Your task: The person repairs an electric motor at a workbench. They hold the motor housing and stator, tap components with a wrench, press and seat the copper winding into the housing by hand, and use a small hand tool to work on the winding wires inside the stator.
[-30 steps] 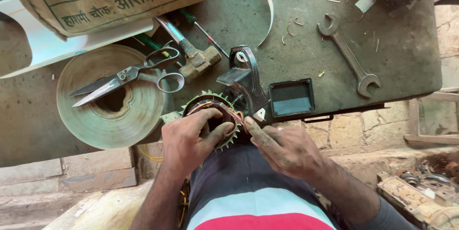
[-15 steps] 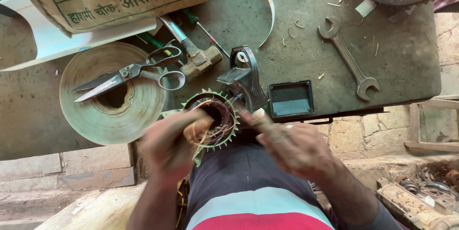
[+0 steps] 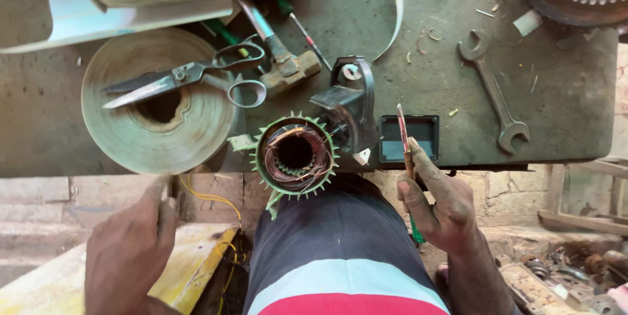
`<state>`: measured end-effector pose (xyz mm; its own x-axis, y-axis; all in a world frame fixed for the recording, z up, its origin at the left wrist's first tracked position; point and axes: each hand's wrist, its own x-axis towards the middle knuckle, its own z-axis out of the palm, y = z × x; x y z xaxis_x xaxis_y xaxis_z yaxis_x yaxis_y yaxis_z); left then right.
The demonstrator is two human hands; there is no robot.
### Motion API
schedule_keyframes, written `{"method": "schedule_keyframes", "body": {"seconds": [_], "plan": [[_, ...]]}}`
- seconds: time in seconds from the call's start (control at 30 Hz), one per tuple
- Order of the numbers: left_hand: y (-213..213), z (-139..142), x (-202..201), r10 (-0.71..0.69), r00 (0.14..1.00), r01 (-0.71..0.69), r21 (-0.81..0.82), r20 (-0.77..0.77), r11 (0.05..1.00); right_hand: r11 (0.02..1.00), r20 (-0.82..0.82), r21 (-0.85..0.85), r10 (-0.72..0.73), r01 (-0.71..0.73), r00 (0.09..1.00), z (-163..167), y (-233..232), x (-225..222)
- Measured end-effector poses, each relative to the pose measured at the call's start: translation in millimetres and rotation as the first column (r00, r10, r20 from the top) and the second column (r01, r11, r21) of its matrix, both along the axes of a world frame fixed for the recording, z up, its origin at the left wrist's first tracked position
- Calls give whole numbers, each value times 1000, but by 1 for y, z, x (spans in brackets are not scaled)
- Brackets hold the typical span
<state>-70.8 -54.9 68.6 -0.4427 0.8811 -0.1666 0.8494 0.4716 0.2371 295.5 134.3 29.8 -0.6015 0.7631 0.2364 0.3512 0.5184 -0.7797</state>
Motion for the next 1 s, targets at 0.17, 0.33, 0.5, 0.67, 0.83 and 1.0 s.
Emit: {"method": "schedule_keyframes", "body": {"seconds": [0.17,0.33,0.5,0.67,0.83,1.0], "plan": [[7,-7,18,54,929,-162,272,365,949,997,33,-74,35,-32,999,6,-1,-11],[56,-17,56,-314,906,159,459,284,874,967,13,-222,128,-122,992,12,-4,-21],[95,-13,69,-524,829,442,345,197,828,938,-82,-327,96,-118,992,17,-11,-16],[117,-6,70,-556,804,521,200,213,830,938,-87,-335,67,-93,994,14,-16,-5],[124,-8,70,-594,772,576,143,227,804,943,-112,-314,78,-109,991,7,-17,5],[132,-9,73,-614,758,631,-12,218,775,941,-107,-318,84,-115,991,3,-15,10]]}}
